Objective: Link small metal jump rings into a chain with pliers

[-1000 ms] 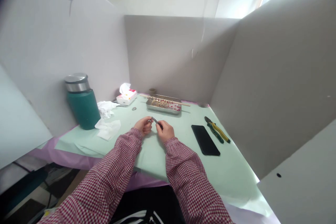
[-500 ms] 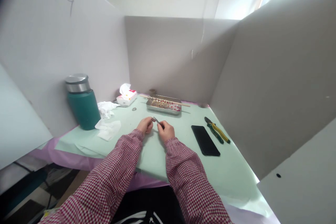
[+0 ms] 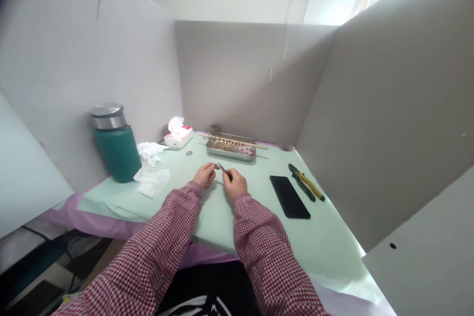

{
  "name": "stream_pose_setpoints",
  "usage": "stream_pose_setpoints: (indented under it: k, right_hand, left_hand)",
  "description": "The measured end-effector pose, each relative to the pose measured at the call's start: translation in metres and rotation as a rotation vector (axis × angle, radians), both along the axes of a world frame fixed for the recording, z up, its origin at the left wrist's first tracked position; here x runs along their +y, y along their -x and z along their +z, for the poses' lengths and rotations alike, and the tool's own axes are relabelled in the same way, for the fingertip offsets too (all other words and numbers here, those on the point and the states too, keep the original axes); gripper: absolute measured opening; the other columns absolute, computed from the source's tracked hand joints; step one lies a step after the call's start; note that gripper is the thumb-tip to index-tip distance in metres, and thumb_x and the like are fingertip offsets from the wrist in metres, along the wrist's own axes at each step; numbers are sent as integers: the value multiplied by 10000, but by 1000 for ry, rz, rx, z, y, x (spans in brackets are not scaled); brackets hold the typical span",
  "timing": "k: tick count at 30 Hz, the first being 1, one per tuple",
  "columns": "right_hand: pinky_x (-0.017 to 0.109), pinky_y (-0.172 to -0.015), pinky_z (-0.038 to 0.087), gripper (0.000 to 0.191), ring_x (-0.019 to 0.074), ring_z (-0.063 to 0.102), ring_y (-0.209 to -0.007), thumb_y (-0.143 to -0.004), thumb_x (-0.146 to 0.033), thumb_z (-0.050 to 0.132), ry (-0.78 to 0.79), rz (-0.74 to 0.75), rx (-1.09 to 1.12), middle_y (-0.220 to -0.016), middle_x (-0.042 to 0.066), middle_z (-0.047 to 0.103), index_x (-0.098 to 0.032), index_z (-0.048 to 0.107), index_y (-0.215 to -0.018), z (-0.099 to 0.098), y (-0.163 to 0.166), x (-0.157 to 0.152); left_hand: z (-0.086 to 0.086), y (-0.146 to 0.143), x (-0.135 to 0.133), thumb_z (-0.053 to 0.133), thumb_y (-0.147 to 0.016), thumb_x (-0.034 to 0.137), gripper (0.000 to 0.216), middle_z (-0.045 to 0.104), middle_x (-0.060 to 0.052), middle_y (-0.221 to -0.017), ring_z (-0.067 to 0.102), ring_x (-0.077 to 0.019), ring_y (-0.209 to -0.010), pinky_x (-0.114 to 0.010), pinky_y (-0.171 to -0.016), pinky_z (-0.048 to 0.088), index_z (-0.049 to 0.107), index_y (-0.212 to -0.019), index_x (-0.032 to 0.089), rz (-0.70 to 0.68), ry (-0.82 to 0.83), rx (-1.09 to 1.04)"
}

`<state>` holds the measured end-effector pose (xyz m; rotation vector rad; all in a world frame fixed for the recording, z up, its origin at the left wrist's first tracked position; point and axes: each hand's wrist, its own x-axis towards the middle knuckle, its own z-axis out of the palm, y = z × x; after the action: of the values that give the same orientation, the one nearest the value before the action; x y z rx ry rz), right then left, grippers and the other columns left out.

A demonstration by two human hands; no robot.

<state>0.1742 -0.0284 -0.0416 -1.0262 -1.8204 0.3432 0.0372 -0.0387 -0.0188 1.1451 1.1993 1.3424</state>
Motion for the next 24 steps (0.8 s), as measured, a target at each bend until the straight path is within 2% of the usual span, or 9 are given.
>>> stream_pose_setpoints:
  k: [15, 24]
  right_hand:
    - [241, -653, 398, 222, 142, 541, -686, -800, -325, 424, -99, -59, -125, -769, 31, 606, -184, 592, -828, 2, 1, -2]
    - [239, -657, 382, 215, 145, 536, -716, -810, -302, 414, -155, -119, -188, -792, 41, 597, -179, 584, -855, 1, 2, -3]
  left_hand:
    - [-2, -1, 0, 482, -741, 345, 197, 361, 98, -359, 263, -37, -255, -155, -316, 190, 502, -813, 163, 10, -71, 61]
    - [0, -2, -1, 461, -742, 282, 175, 336, 93, -351, 238, -35, -296, -157, -347, 193, 547, -819, 150, 87, -66, 116]
